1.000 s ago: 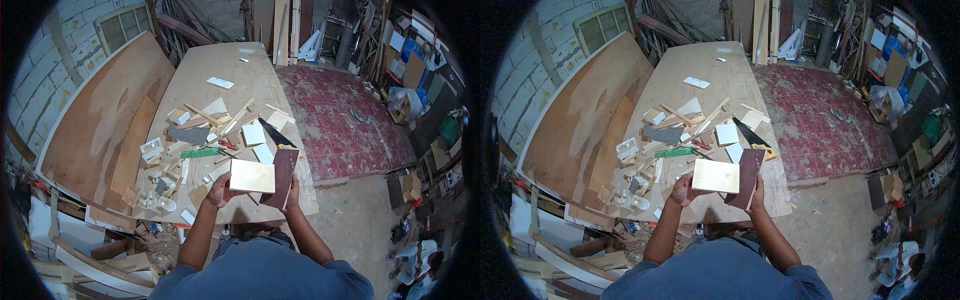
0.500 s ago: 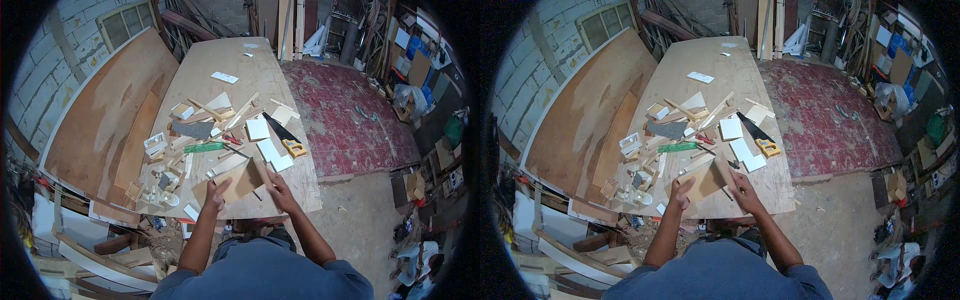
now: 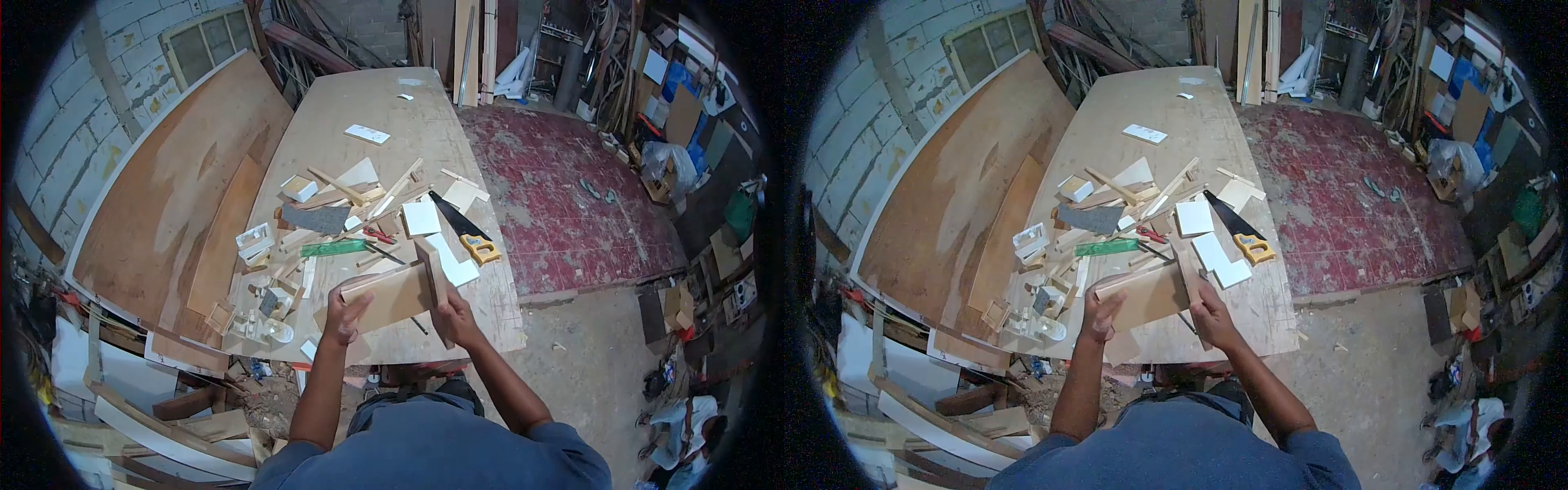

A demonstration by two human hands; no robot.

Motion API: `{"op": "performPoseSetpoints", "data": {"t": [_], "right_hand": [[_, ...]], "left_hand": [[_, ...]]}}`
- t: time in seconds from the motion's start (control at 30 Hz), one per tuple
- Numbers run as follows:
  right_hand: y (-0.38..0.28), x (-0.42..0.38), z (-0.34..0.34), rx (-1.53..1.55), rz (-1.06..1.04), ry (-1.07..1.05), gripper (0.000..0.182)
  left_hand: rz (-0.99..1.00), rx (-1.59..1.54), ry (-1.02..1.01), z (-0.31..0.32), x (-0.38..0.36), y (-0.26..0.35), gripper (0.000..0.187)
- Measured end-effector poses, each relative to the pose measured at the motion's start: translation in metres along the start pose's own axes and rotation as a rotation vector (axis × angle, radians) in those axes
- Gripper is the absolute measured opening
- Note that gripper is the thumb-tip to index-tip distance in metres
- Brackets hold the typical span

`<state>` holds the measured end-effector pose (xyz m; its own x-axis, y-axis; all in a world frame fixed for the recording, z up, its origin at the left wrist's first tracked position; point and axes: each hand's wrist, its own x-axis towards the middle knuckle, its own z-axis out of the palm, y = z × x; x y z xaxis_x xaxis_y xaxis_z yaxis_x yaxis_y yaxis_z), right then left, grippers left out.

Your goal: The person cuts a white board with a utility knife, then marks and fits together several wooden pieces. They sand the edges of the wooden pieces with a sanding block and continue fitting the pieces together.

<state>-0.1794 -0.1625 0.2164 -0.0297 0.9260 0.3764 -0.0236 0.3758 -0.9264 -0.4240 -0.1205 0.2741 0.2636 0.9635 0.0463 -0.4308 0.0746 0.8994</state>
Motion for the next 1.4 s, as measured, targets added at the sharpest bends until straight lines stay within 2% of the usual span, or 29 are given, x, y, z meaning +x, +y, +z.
{"op": "performPoseSetpoints", "data": {"t": [0.07,0.13,0.17,0.2,0.27,0.3,0.33,0.37,0.4,0.43,0.47,0.53,0.6,0.67,0.7,0.77,0.83,0.93,1.0,1.07,1.13,1.2,1.23,1.33,1.37,1.4], "right_hand": [[0.000,0.002,-0.009,-0.048,-0.053,-0.053,0.055],[-0.021,0.011,-0.017,-0.126,0.085,-0.055,0.059],[-0.014,0.019,-0.024,-0.155,0.045,-0.020,0.061],[-0.021,0.026,-0.025,-0.186,0.059,0.058,0.062],[-0.050,0.042,-0.013,-0.294,-0.066,0.153,0.064],[-0.053,0.041,-0.008,-0.295,-0.065,0.157,0.064],[-0.054,0.038,-0.001,-0.526,-0.119,0.156,0.064],[-0.054,0.033,0.004,-0.755,-0.173,0.154,0.065],[-0.049,0.025,0.009,-0.803,-0.251,0.090,0.063],[-0.049,0.017,0.009,-0.889,-0.281,0.046,0.064],[-0.049,0.014,0.004,-0.976,-0.313,-0.001,0.065],[-0.026,0.018,-0.011,-0.982,-0.276,0.133,0.068],[-0.018,0.022,-0.017,-0.948,-0.156,0.211,0.065],[-0.023,0.020,-0.010,-0.967,-0.147,0.219,0.066],[-0.029,0.016,-0.003,-0.969,-0.187,0.186,0.066],[-0.049,0.011,0.007,-1.001,-0.277,0.090,0.067],[-0.041,0.016,-0.003,-1.020,-0.272,0.115,0.067],[-0.028,0.033,-0.018,-0.954,-0.201,0.243,0.064],[-0.032,0.030,-0.010,-0.995,-0.095,0.174,0.063],[-0.036,0.022,0.012,-0.985,-0.278,0.074,0.065],[-0.055,0.018,0.021,-1.027,-0.355,0.056,0.064],[-0.031,0.025,0.003,-1.043,-0.327,0.097,0.060],[-0.019,0.032,-0.010,-0.992,-0.214,0.121,0.059],[0.003,0.035,-0.046,-1.024,-0.004,0.216,0.059],[0.006,0.037,-0.050,-1.024,-0.014,0.215,0.059],[0.008,0.037,-0.051,-0.804,0.009,0.249,0.059]], "left_hand": [[0.017,0.026,0.021,-0.010,0.002,-0.018,0.038],[-0.022,0.205,-0.001,-0.002,-0.001,-0.029,0.035],[0.012,0.480,-0.120,0.005,-0.004,-0.027,0.034],[0.011,0.479,-0.121,0.017,-0.008,-0.023,0.034],[-0.028,0.741,-0.190,0.044,-0.013,-0.019,0.034],[-0.149,0.880,-0.091,0.056,-0.012,-0.010,0.033],[-0.149,0.884,-0.095,0.055,-0.008,-0.020,0.033],[0.029,0.748,-0.045,0.048,0.000,-0.035,0.033],[0.205,0.607,0.006,0.044,0.005,-0.043,0.034],[0.112,0.653,-0.030,0.046,0.006,-0.025,0.035],[0.117,0.655,-0.026,0.053,0.003,-0.011,0.035],[0.017,0.612,0.013,0.066,-0.006,0.006,0.034],[0.056,0.534,0.015,0.055,-0.003,-0.019,0.037],[-0.015,0.377,-0.014,0.057,0.000,-0.022,0.040],[-0.125,0.394,-0.041,0.051,0.001,-0.024,0.044],[-0.110,0.395,-0.048,0.048,0.003,-0.032,0.044],[-0.096,0.397,-0.059,0.047,0.004,-0.035,0.045],[-0.177,0.204,-0.038,0.047,0.002,-0.036,0.048],[-0.122,0.188,0.013,0.052,0.007,-0.044,0.049],[-0.081,0.131,0.141,0.052,0.008,-0.050,0.048],[-0.027,0.139,0.085,0.044,0.011,-0.053,0.047],[-0.096,0.140,0.103,0.037,0.009,-0.054,0.050],[-0.096,0.139,0.106,0.035,0.006,-0.050,0.050],[-0.017,0.354,0.020,0.034,-0.002,-0.027,0.053],[0.030,0.329,-0.019,0.032,-0.005,-0.025,0.053],[0.035,0.328,-0.015,0.033,-0.006,-0.021,0.053]]}}
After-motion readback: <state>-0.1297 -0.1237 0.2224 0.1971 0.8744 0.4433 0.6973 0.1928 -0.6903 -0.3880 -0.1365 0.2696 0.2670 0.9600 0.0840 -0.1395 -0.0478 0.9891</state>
